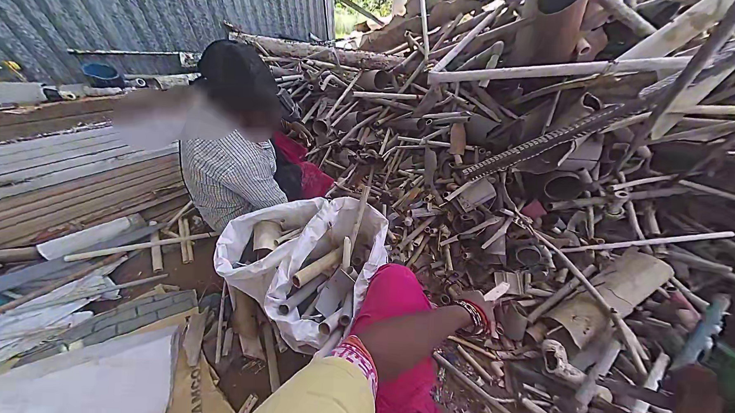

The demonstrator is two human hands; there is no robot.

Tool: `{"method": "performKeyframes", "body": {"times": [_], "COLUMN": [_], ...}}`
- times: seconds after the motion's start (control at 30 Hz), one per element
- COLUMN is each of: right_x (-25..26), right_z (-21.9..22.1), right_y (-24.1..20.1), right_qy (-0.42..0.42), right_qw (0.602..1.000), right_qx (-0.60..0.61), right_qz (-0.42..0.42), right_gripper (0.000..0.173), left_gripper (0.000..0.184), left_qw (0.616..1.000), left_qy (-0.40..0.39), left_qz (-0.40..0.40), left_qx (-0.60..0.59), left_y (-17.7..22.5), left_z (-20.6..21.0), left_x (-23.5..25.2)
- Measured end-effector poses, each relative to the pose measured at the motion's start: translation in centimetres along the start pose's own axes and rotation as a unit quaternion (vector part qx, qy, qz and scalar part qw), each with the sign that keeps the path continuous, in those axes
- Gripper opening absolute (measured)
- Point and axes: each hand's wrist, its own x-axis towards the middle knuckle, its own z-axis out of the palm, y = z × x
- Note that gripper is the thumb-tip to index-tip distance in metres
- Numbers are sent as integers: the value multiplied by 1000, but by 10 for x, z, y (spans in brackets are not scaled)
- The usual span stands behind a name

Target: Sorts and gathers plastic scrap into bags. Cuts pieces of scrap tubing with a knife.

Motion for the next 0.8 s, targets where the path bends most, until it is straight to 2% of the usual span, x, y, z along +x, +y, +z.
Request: {"method": "performKeyframes", "body": {"times": [0.03,0.07,0.1,0.13,0.17,0.2,0.23,0.27,0.3,0.37,0.4,0.43,0.47,0.5,0.53,0.57,0.6,0.63,0.67,0.7,0.8], "right_x": [-19,-36,-41,-31,-22,-15,-9,-4,-3,-18,-26,-33,-37,-40,-38,-29,-19,-14,-13,-13,-18], "right_z": [16,29,36,44,54,57,52,42,32,21,21,24,25,24,20,15,14,13,11,7,-9], "right_y": [-5,-6,-7,-7,-4,-4,-4,-4,-3,3,9,15,20,25,27,27,30,33,35,35,43], "right_qy": [-42,-143,-316,-489,-578,-600,-588,-550,-486,-278,-178,-112,-94,-131,-222,-345,-432,-472,-473,-451,-332], "right_qw": [998,985,933,835,764,742,749,776,820,933,967,982,986,979,954,896,836,799,791,799,856], "right_qx": [-13,-62,-127,-183,-200,-199,-191,-172,-139,-59,-35,-20,-12,-20,-44,-77,-101,-112,-109,-99,-61], "right_qz": [37,70,119,174,205,223,238,255,269,222,180,148,138,153,197,267,323,354,373,385,391], "right_gripper": [57,55,48,47,48,50,50,49,48,44,43,42,42,40,40,40,43,45,47,47,44], "left_gripper": [52,52,51,51,50,52,55,57,57,52,47,44,42,39,36,33,33,33,33,33,35], "left_qw": [1000,1000,999,997,993,993,995,996,998,1000,1000,1000,1000,999,998,997,996,995,994,992,991], "left_qy": [3,4,0,-2,1,-3,-1,3,11,6,-6,-16,-18,-16,-15,-15,-18,-20,-21,-24,-25], "left_qz": [-4,-15,-40,-79,-116,-107,-91,-75,-58,-28,-12,3,16,34,53,70,79,84,91,98,110], "left_qx": [-10,-13,-3,20,37,45,51,42,24,3,6,11,17,21,27,35,44,54,63,69,68], "left_y": [0,2,10,23,29,17,5,-3,-9,-12,-10,-6,-3,-1,-1,0,2,5,7,10,22], "left_z": [0,3,8,11,15,15,16,20,25,31,34,36,38,40,43,45,48,50,52,54,63], "left_x": [-6,-10,-15,-24,-28,-16,2,18,34,52,56,57,57,59,62,66,70,72,73,75,78]}}
